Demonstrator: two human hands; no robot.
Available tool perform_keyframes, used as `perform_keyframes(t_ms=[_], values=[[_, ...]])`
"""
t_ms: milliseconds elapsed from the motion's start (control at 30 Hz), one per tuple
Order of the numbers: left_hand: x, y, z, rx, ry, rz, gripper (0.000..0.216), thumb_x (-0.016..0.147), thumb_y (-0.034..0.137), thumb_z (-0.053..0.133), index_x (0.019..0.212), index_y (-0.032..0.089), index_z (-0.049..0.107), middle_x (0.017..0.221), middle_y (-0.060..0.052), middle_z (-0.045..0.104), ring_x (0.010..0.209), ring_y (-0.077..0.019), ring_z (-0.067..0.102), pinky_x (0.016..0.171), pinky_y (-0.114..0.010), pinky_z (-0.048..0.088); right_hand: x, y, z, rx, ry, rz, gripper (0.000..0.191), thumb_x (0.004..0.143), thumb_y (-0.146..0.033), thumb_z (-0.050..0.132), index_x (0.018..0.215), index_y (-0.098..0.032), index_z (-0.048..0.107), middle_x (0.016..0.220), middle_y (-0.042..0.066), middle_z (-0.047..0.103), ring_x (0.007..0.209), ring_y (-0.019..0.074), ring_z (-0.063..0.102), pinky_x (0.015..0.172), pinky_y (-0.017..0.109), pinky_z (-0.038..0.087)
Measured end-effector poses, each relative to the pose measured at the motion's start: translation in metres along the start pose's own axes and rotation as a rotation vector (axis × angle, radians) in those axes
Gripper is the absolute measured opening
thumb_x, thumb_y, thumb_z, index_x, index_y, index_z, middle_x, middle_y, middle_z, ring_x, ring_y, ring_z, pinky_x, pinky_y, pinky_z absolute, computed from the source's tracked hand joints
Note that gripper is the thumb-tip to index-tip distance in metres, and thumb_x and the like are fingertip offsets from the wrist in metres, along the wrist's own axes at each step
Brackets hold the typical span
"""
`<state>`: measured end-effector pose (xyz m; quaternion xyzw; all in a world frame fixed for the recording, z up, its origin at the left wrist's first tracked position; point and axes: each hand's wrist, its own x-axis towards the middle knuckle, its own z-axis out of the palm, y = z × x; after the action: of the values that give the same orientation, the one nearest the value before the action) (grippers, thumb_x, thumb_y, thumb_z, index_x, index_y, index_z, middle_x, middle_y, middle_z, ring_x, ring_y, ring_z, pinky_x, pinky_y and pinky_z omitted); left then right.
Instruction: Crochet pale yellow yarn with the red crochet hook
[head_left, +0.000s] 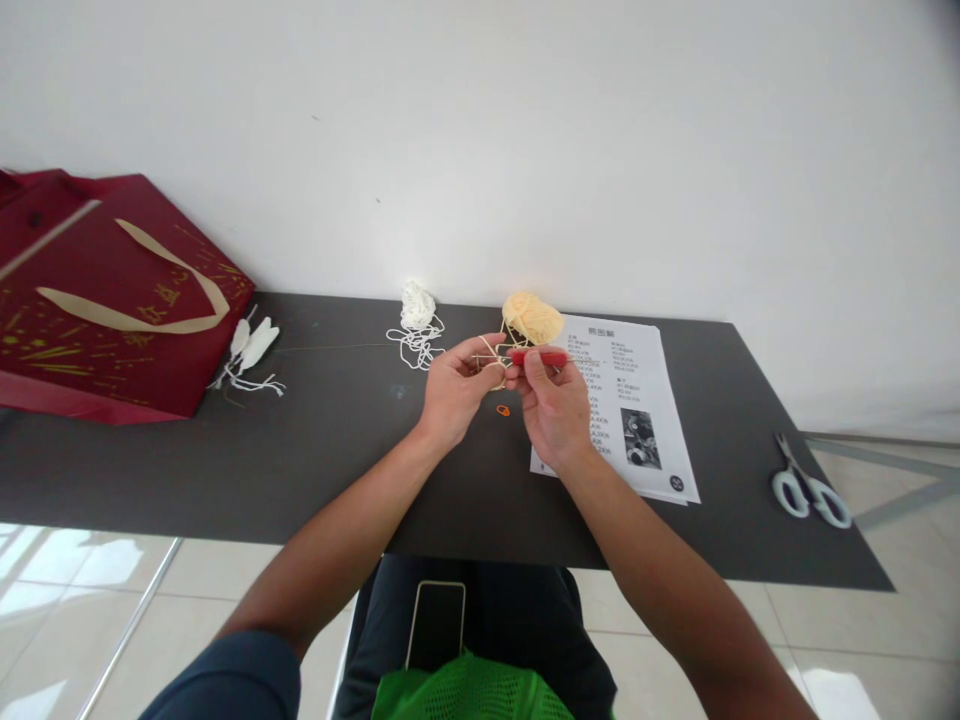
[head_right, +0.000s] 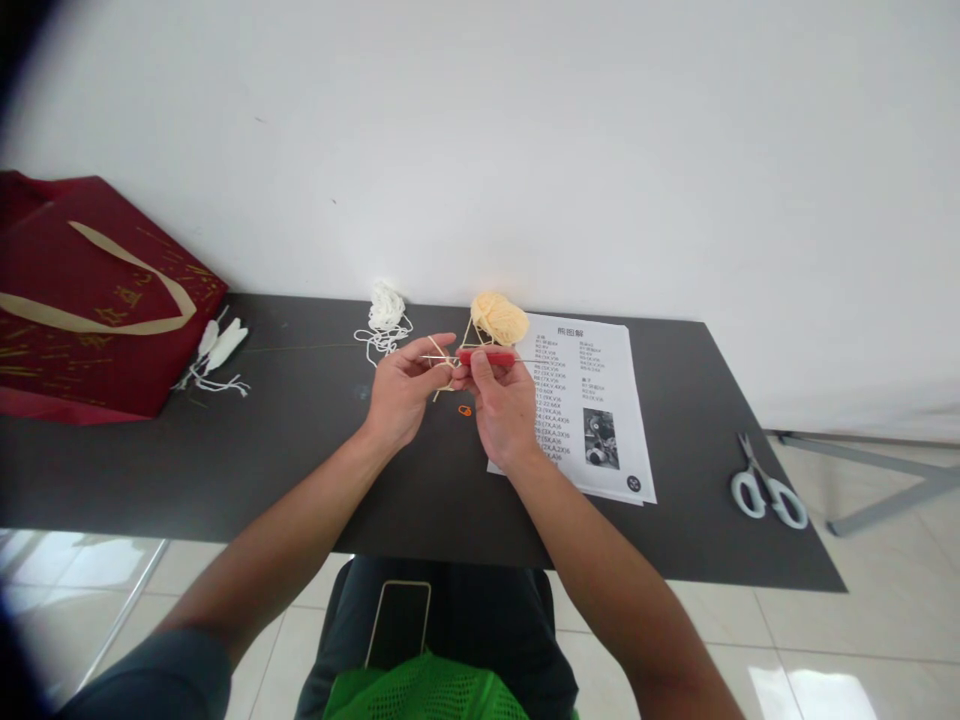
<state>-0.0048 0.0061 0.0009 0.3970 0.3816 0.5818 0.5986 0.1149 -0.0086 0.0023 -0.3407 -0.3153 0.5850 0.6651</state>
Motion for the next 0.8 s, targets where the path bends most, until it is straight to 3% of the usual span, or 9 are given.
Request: perform_keyframes(t_ms=[367, 633, 800], values=[[-0.0018, -0.0001, 0.0006, 0.094, -0.004, 0.027, 0.044, 0.072, 0.015, 0.077, 0.115, 0.017, 0.074, 0.078, 0.000, 0.072, 0.066, -0.0118, 0.068, 0.071, -0.028, 0.059, -0.0006, -0.0009, 0.0007, 0.004, -0.010, -0.018, 0.020, 0.085, -0.035, 0.079, 0.090, -0.022, 0.064, 0.090, -0.001, 0.077, 0.068, 0.0097, 0.067, 0.066, 0.025, 0.059], [-0.0024, 0.0004, 0.0002, -0.054, -0.013, 0.010, 0.039, 0.070, 0.017, 0.081, 0.108, 0.019, 0.077, 0.079, 0.001, 0.072, 0.067, -0.0099, 0.066, 0.071, -0.026, 0.057, 0.0015, -0.0004, -0.0030, 0.014, -0.019, 0.005, 0.020, 0.086, -0.037, 0.078, 0.090, -0.023, 0.065, 0.093, 0.000, 0.077, 0.070, 0.0087, 0.067, 0.064, 0.022, 0.057], [-0.0035, 0.0027, 0.0026, 0.022, 0.033, 0.060, 0.038, 0.068, 0.016, 0.080, 0.106, 0.019, 0.077, 0.075, 0.002, 0.070, 0.065, -0.0104, 0.065, 0.068, -0.025, 0.054, 0.0011, -0.0059, -0.0026, -0.016, -0.030, -0.001, 0.020, 0.086, -0.038, 0.078, 0.088, -0.022, 0.066, 0.092, 0.000, 0.076, 0.069, 0.0087, 0.065, 0.063, 0.022, 0.055]])
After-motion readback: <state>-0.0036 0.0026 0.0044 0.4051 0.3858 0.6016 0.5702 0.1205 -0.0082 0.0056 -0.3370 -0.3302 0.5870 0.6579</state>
